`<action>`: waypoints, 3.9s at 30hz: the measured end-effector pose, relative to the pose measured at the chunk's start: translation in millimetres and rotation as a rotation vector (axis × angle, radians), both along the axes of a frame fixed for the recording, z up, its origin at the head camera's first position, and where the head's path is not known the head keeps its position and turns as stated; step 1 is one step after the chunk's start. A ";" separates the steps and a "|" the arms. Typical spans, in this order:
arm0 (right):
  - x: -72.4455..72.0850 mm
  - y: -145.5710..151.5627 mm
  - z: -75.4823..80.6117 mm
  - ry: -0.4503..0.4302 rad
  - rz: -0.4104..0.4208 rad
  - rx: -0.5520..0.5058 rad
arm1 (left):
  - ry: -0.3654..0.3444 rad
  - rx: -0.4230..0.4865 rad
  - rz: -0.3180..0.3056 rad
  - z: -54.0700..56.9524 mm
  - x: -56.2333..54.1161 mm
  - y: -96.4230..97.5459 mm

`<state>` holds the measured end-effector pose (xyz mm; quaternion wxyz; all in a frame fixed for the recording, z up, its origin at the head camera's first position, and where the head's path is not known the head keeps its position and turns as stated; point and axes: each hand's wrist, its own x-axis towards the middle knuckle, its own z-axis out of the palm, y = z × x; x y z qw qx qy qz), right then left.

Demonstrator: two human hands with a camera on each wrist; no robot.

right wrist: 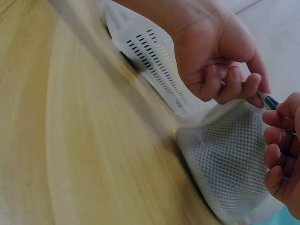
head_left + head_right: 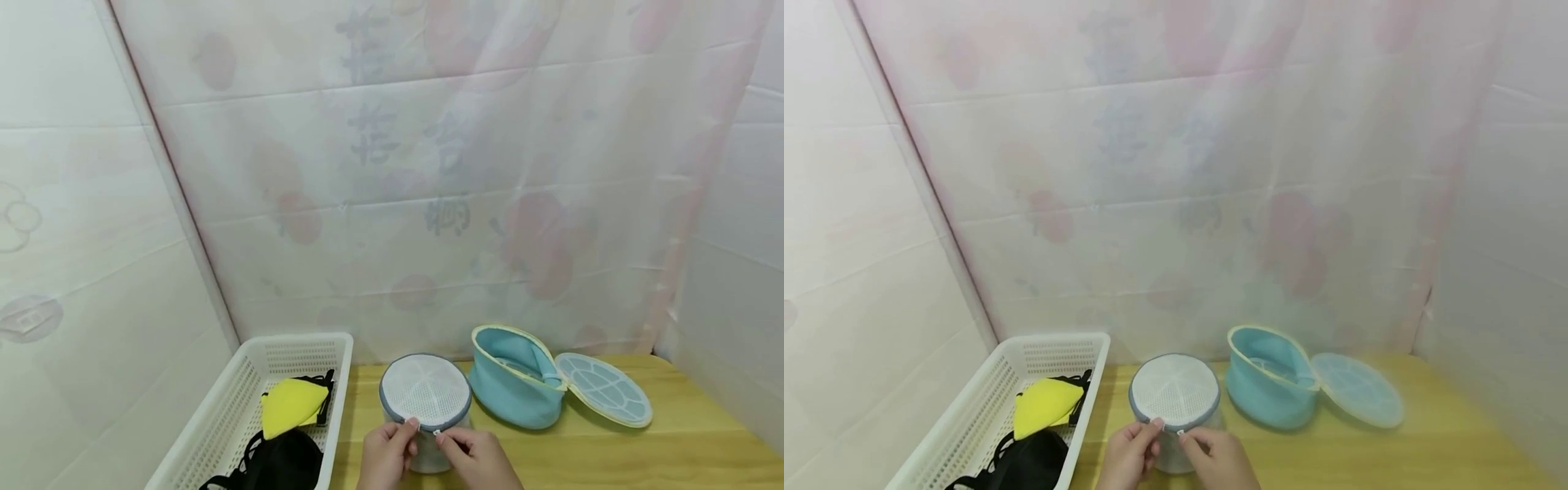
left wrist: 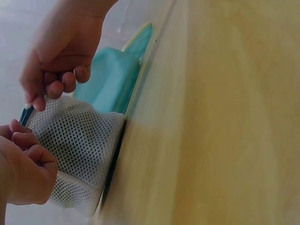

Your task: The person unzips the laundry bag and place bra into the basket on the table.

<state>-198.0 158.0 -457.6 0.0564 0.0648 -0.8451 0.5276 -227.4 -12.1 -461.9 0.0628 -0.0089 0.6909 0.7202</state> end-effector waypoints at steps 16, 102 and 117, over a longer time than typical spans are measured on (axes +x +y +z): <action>2.2 1.8 11.3 0.049 -0.055 0.026 | -0.008 0.081 0.059 2.4 -7.7 -7.9; 3.0 0.0 1.0 0.209 0.023 0.067 | 0.017 -0.046 -0.188 9.9 3.6 -2.7; 3.1 0.3 8.3 0.136 0.038 0.081 | 0.040 -0.058 -0.021 11.4 -0.6 -5.2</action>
